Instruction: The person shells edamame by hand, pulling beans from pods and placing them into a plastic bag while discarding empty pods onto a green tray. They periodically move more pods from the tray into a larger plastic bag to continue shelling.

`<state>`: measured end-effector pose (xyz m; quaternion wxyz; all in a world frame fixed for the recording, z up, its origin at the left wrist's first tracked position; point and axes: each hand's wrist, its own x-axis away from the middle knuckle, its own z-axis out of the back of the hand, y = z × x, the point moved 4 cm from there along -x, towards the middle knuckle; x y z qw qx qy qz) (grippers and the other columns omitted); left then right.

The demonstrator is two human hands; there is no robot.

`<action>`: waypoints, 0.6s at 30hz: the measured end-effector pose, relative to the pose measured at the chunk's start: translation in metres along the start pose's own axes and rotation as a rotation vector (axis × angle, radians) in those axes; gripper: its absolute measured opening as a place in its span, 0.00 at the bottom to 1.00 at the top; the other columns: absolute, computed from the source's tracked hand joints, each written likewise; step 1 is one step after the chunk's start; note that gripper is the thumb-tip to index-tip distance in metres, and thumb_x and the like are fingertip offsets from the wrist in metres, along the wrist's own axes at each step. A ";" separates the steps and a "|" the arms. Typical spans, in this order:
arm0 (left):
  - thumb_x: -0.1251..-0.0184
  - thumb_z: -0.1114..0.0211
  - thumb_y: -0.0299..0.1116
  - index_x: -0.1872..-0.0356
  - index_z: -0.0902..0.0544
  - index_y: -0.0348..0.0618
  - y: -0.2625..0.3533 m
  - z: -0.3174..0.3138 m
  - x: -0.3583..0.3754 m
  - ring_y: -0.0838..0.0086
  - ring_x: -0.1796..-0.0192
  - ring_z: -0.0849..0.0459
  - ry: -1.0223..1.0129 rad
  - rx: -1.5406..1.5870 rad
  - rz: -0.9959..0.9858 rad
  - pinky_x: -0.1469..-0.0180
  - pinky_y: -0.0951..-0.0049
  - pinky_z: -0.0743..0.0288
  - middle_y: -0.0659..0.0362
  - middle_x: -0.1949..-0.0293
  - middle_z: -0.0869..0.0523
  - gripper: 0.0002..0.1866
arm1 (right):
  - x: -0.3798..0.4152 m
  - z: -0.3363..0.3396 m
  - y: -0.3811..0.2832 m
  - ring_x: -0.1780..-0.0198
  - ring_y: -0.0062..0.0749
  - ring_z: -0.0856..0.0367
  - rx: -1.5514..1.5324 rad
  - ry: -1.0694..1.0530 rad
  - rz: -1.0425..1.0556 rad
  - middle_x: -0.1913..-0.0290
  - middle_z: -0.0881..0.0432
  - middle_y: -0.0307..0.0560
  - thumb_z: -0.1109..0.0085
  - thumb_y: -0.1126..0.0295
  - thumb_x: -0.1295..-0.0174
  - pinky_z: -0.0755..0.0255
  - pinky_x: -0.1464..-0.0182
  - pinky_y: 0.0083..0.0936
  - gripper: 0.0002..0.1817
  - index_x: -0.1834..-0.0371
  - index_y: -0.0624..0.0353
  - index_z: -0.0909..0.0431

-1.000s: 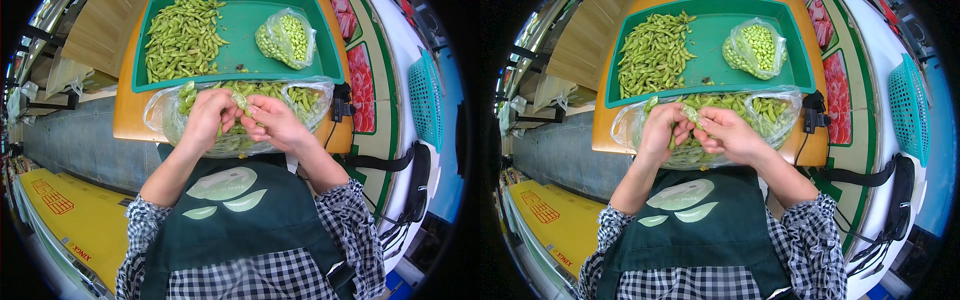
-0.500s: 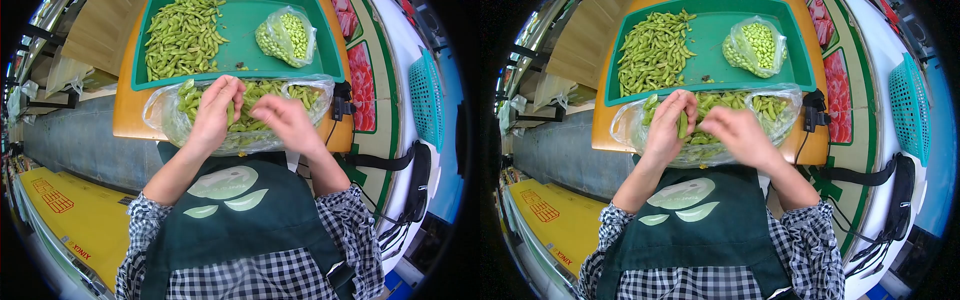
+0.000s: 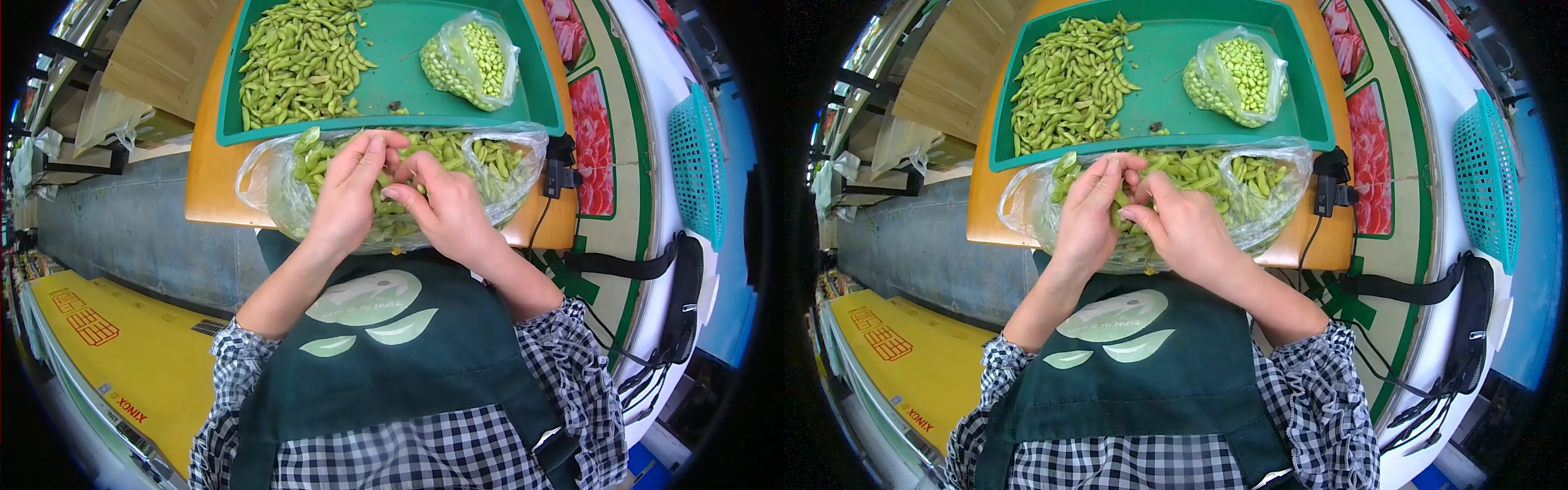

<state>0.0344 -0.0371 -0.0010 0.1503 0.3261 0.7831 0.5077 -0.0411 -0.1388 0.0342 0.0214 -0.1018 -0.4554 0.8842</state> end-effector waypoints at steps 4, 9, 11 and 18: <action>0.24 0.52 0.38 0.50 0.23 0.37 0.004 -0.007 0.004 0.83 0.61 0.31 -0.020 0.005 0.043 0.59 0.83 0.36 0.64 0.63 0.27 0.15 | 0.001 -0.004 -0.001 0.69 0.51 0.18 0.039 0.104 0.065 0.72 0.19 0.56 0.45 0.71 0.36 0.27 0.70 0.40 0.09 0.59 0.65 0.30; 0.25 0.49 0.39 0.55 0.23 0.39 0.004 -0.005 0.004 0.85 0.67 0.32 -0.057 -0.061 0.046 0.67 0.84 0.39 0.66 0.67 0.28 0.13 | -0.001 0.004 0.010 0.71 0.50 0.19 -0.129 0.056 -0.048 0.74 0.20 0.55 0.47 0.71 0.35 0.29 0.71 0.40 0.08 0.59 0.64 0.30; 0.25 0.47 0.39 0.58 0.23 0.40 0.006 0.002 0.005 0.86 0.71 0.33 -0.061 -0.170 0.058 0.71 0.84 0.40 0.67 0.70 0.28 0.12 | -0.001 0.009 0.016 0.73 0.49 0.20 -0.114 -0.001 -0.103 0.75 0.21 0.55 0.47 0.71 0.35 0.30 0.72 0.40 0.07 0.59 0.64 0.30; 0.27 0.44 0.38 0.68 0.26 0.44 0.003 -0.002 0.010 0.89 0.79 0.41 -0.116 -0.044 0.226 0.79 0.86 0.49 0.71 0.78 0.32 0.10 | 0.004 0.010 0.005 0.77 0.45 0.25 0.103 0.132 0.212 0.78 0.26 0.50 0.42 0.72 0.39 0.32 0.75 0.36 0.08 0.69 0.62 0.31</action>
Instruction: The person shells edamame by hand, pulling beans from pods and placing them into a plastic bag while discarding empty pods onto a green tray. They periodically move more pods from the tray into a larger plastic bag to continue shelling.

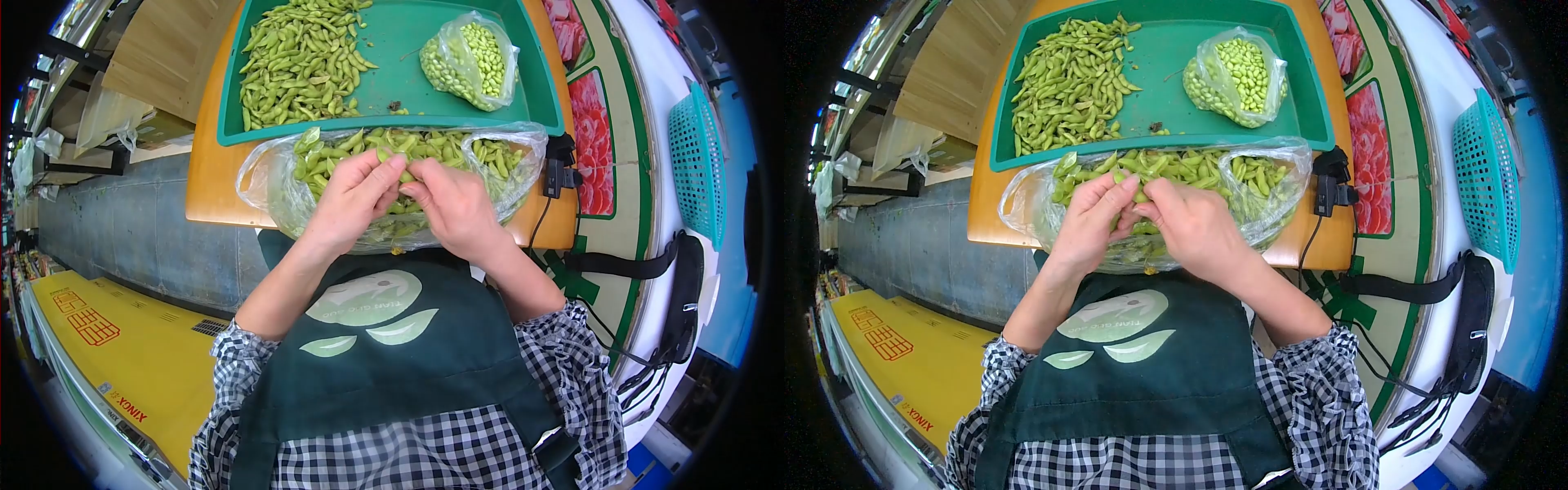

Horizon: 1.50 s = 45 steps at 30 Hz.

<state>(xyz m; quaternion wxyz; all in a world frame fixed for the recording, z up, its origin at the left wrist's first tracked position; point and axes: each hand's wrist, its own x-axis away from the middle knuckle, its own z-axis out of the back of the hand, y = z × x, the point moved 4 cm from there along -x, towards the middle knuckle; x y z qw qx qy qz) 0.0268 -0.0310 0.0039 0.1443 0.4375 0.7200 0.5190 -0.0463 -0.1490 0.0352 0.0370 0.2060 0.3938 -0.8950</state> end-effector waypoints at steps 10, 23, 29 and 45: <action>0.28 0.47 0.33 0.67 0.27 0.40 0.004 -0.006 0.004 0.87 0.78 0.40 -0.131 0.001 -0.018 0.78 0.83 0.48 0.69 0.78 0.32 0.09 | 0.000 0.010 -0.003 0.76 0.42 0.25 0.233 0.091 0.219 0.78 0.30 0.47 0.39 0.76 0.46 0.33 0.77 0.34 0.09 0.74 0.60 0.33; 0.41 0.51 0.26 0.72 0.25 0.37 -0.003 -0.004 -0.003 0.83 0.81 0.38 0.054 0.041 -0.043 0.79 0.81 0.45 0.65 0.81 0.30 0.06 | 0.006 -0.005 -0.006 0.78 0.37 0.27 0.154 0.174 0.198 0.79 0.30 0.46 0.45 0.74 0.39 0.34 0.77 0.32 0.09 0.75 0.59 0.33; 0.43 0.50 0.27 0.73 0.25 0.38 -0.006 -0.002 -0.002 0.82 0.82 0.37 0.094 0.072 -0.069 0.80 0.81 0.45 0.64 0.83 0.29 0.05 | 0.021 -0.030 0.024 0.81 0.23 0.33 -1.034 0.041 -0.602 0.83 0.33 0.43 0.53 0.66 0.28 0.40 0.78 0.23 0.16 0.74 0.63 0.31; 0.30 0.41 0.39 0.65 0.23 0.43 0.005 0.002 0.001 0.90 0.80 0.39 -0.022 -0.039 0.002 0.80 0.86 0.49 0.72 0.79 0.31 0.10 | 0.001 0.002 0.005 0.79 0.45 0.31 -0.116 -0.097 -0.135 0.81 0.31 0.51 0.41 0.65 0.37 0.36 0.75 0.34 0.14 0.74 0.62 0.31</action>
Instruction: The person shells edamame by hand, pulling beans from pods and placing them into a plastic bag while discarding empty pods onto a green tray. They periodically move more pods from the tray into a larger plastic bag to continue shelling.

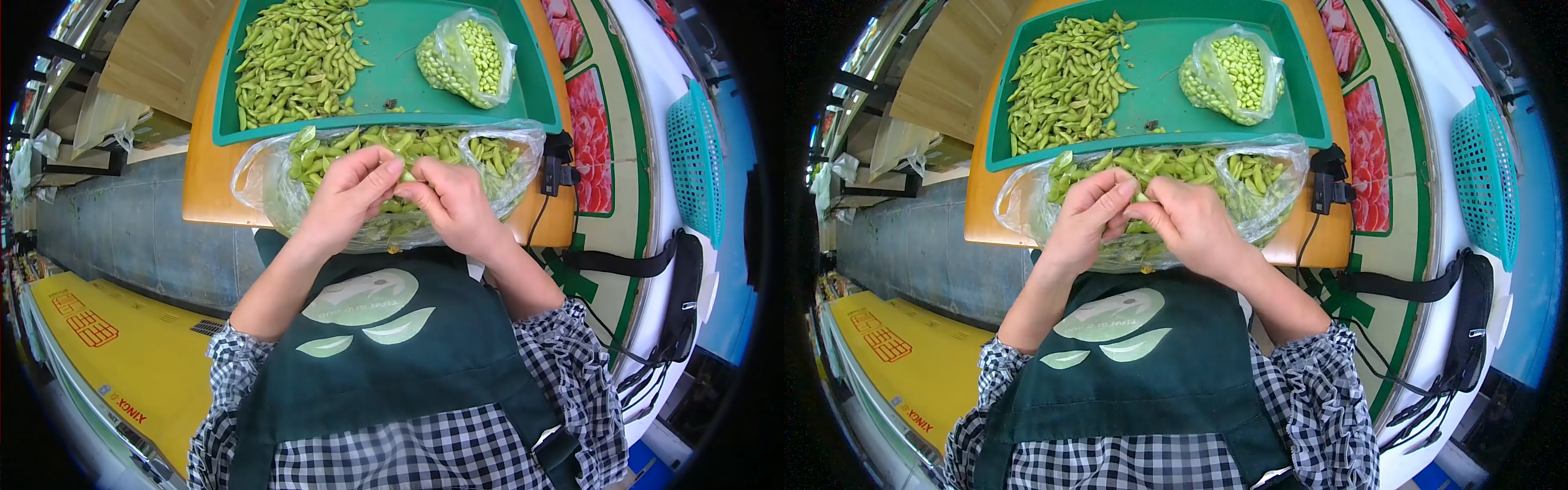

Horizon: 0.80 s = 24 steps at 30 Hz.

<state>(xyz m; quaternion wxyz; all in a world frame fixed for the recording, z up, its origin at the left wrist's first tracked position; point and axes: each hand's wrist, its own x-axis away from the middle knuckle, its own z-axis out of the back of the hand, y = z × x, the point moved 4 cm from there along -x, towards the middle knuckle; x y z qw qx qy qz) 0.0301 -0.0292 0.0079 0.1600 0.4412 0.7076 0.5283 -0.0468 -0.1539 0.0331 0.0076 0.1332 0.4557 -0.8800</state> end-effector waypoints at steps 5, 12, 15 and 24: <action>0.30 0.40 0.38 0.64 0.23 0.42 -0.005 -0.005 0.003 0.90 0.80 0.40 -0.099 0.148 0.047 0.80 0.86 0.50 0.71 0.78 0.30 0.10 | 0.002 -0.001 -0.003 0.81 0.38 0.31 -0.115 -0.034 -0.005 0.82 0.33 0.48 0.41 0.65 0.37 0.38 0.76 0.32 0.15 0.74 0.63 0.33; 0.28 0.42 0.36 0.66 0.25 0.43 -0.011 -0.013 -0.001 0.89 0.80 0.42 0.022 0.367 0.044 0.80 0.86 0.49 0.72 0.81 0.35 0.09 | 0.010 -0.024 0.025 0.82 0.12 0.42 -0.991 -0.012 -0.419 0.83 0.35 0.33 0.55 0.63 0.27 0.47 0.80 0.16 0.16 0.72 0.59 0.33; 0.28 0.43 0.36 0.67 0.26 0.44 -0.014 -0.013 -0.004 0.89 0.80 0.42 0.035 0.351 0.022 0.80 0.86 0.49 0.72 0.81 0.37 0.09 | 0.011 -0.026 0.026 0.82 0.12 0.44 -1.062 -0.016 -0.455 0.82 0.35 0.32 0.57 0.63 0.26 0.48 0.81 0.14 0.15 0.71 0.58 0.34; 0.29 0.42 0.35 0.65 0.26 0.44 -0.019 -0.014 -0.006 0.89 0.80 0.42 0.098 0.353 -0.007 0.81 0.87 0.49 0.72 0.80 0.37 0.07 | 0.014 -0.030 0.026 0.81 0.12 0.43 -1.032 0.047 -0.464 0.80 0.34 0.32 0.58 0.65 0.26 0.47 0.80 0.13 0.14 0.70 0.58 0.34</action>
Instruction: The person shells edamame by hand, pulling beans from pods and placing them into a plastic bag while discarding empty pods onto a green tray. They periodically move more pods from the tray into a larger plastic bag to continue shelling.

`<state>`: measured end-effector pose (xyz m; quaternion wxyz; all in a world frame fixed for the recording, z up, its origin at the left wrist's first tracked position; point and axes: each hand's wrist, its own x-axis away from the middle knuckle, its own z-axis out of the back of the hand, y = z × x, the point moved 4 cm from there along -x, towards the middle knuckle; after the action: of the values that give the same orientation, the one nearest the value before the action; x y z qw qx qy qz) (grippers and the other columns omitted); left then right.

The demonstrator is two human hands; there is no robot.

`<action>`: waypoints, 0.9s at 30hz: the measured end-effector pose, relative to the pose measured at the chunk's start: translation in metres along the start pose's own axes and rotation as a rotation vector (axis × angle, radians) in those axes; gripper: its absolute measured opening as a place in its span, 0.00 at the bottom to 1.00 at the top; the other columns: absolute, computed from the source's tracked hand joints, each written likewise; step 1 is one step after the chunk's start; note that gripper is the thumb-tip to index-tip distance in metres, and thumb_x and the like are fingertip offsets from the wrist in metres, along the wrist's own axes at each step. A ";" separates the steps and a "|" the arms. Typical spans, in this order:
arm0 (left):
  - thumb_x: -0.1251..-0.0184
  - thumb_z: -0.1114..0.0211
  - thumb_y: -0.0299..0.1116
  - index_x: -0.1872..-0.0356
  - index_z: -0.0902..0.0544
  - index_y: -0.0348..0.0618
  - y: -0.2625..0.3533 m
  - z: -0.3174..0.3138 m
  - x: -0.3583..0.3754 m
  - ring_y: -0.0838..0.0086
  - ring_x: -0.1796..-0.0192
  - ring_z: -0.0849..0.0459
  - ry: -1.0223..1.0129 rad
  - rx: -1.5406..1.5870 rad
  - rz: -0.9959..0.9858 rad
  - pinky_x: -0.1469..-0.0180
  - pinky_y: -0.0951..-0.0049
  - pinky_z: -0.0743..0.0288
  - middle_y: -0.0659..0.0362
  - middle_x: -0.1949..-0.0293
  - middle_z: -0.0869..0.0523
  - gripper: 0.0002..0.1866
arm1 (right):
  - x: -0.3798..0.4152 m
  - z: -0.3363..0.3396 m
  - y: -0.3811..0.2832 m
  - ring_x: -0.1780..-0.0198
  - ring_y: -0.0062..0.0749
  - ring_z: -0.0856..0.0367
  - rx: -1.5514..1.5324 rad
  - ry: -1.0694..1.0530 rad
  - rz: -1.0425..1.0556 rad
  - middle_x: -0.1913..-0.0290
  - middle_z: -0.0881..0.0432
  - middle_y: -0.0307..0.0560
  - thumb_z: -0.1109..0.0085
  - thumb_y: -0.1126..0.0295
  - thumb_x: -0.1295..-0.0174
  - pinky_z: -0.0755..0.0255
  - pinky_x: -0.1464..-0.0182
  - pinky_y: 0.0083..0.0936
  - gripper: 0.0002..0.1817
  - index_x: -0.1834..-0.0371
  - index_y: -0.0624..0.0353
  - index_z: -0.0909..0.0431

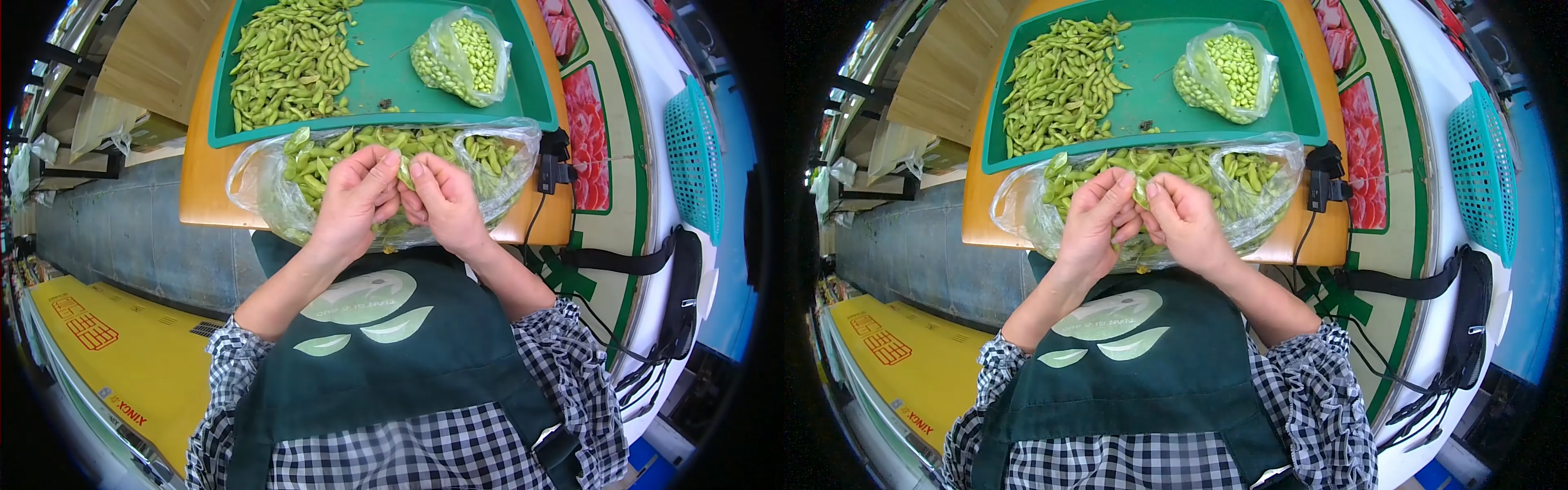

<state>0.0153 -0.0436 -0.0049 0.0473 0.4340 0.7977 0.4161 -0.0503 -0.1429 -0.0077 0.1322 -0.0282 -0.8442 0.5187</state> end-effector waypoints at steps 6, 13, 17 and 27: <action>0.29 0.41 0.34 0.64 0.26 0.42 0.001 0.004 0.000 0.90 0.80 0.41 0.033 -0.115 -0.093 0.81 0.86 0.49 0.72 0.78 0.33 0.07 | -0.001 -0.001 0.000 0.81 0.12 0.42 -0.013 -0.029 -0.022 0.78 0.33 0.33 0.57 0.69 0.28 0.47 0.80 0.13 0.10 0.69 0.58 0.33; 0.30 0.40 0.33 0.64 0.22 0.39 0.015 0.015 0.001 0.89 0.76 0.34 0.129 -0.546 -0.236 0.77 0.85 0.43 0.70 0.78 0.27 0.08 | -0.001 0.015 -0.016 0.81 0.14 0.40 -0.117 0.023 -0.171 0.76 0.27 0.38 0.55 0.74 0.34 0.47 0.81 0.13 0.06 0.64 0.61 0.27; 0.31 0.39 0.31 0.55 0.24 0.40 0.017 0.023 -0.002 0.90 0.80 0.38 0.101 -0.760 -0.217 0.80 0.87 0.47 0.70 0.74 0.28 0.09 | -0.004 0.032 -0.027 0.81 0.15 0.38 -0.068 0.218 -0.067 0.76 0.27 0.39 0.53 0.68 0.32 0.46 0.81 0.12 0.11 0.69 0.61 0.26; 0.24 0.56 0.51 0.35 0.38 0.44 0.030 -0.006 0.003 0.81 0.65 0.34 -0.049 -0.062 -0.320 0.68 0.84 0.39 0.62 0.56 0.30 0.26 | 0.005 -0.031 -0.029 0.74 0.45 0.19 0.907 -0.003 0.486 0.74 0.21 0.51 0.40 0.68 0.40 0.28 0.74 0.33 0.11 0.63 0.62 0.29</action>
<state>0.0304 -0.0372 0.0212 0.1459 0.3096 0.8420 0.4170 -0.0448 -0.1288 0.0319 0.0057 -0.1630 -0.5036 0.8484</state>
